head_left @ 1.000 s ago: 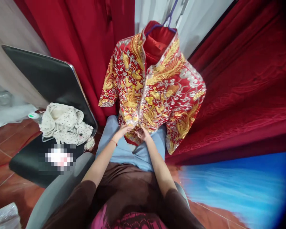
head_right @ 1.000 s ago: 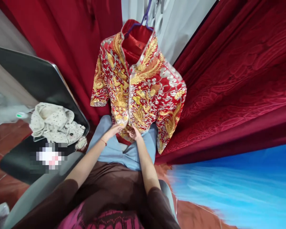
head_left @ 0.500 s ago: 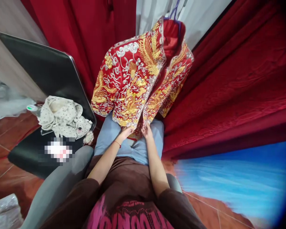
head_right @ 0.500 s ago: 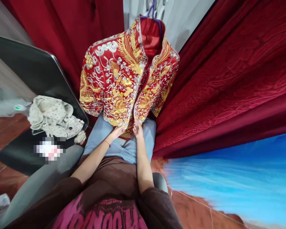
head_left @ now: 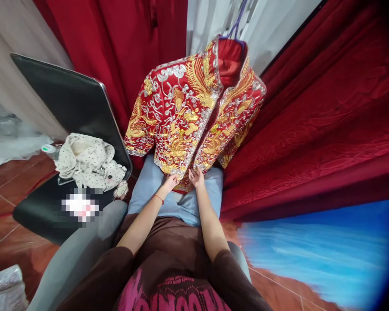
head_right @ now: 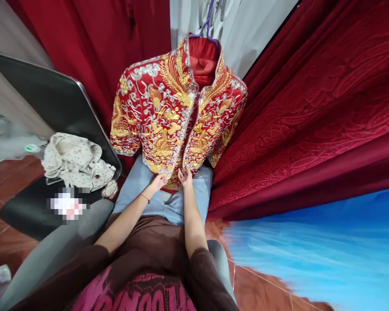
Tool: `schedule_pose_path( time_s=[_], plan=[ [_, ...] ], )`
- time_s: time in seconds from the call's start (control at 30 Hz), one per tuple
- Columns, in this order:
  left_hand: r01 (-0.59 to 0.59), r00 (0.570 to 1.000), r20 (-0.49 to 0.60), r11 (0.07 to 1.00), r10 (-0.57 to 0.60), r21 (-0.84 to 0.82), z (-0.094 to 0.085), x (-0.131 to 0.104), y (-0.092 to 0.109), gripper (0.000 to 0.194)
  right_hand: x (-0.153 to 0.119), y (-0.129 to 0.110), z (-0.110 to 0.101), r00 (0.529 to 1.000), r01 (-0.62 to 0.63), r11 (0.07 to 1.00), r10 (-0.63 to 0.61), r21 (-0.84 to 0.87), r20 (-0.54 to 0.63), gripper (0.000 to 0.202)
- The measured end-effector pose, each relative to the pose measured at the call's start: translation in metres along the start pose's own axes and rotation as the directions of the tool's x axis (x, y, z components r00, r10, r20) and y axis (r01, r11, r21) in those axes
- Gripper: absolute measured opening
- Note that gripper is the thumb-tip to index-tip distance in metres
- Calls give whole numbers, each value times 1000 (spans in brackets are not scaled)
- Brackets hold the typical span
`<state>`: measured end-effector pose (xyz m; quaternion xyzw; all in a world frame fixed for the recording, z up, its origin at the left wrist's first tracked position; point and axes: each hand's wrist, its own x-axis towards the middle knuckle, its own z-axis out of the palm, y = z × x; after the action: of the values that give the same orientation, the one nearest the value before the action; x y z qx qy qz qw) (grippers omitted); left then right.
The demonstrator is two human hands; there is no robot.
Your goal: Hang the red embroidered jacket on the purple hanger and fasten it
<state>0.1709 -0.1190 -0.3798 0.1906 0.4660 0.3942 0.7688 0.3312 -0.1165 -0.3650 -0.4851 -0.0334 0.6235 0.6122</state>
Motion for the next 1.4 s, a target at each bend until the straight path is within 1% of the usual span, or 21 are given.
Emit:
schedule_pose_path(
  time_s=[0.1,0.2,0.23,0.33,0.4,0.5,0.6,0.7,0.83,1.0,1.1,1.23,1.4],
  plan=[
    [-17,1000,-11,1000,17,-17,1,-1,1,30,-1,3,2,998,52,998,-53,24,17,8],
    [-47,999,1,998,47,-40,3,-3,3,15,-9,4,-4,997,76,997,-77,8,15,11],
    [-61,998,10,997,61,-48,4,-5,3,14,-13,4,-7,997,76,997,-76,-4,13,12],
    [-103,993,46,992,107,-68,8,-10,5,26,-29,7,-16,998,63,997,-62,-35,18,10],
    [-139,987,70,987,144,-80,11,-15,6,32,-41,12,-19,998,52,997,-50,-54,34,10],
    [-201,971,113,975,212,-99,14,-21,8,34,-56,24,-16,997,22,995,-15,-95,80,7],
    [-258,949,161,961,272,-101,18,-25,9,36,-64,33,-8,991,-15,990,32,-138,126,7],
    [-312,928,196,948,318,-62,21,-27,10,40,-65,37,-4,984,-47,985,74,-165,160,10],
    [-363,905,247,931,347,22,23,-29,13,44,-63,37,-5,979,-60,984,91,-167,180,16],
    [-398,884,305,913,354,94,27,-38,17,44,-61,37,-8,980,-69,989,92,-131,174,14],
    [-395,881,333,910,336,126,30,-44,19,46,-61,38,-6,976,-78,992,97,-103,197,13],
    [-401,881,333,904,337,147,31,-47,21,47,-62,41,-5,973,-54,995,72,-88,221,18],
    [-426,881,289,893,373,145,31,-45,25,46,-62,42,-6,975,16,995,7,-103,221,24]
  ],
)
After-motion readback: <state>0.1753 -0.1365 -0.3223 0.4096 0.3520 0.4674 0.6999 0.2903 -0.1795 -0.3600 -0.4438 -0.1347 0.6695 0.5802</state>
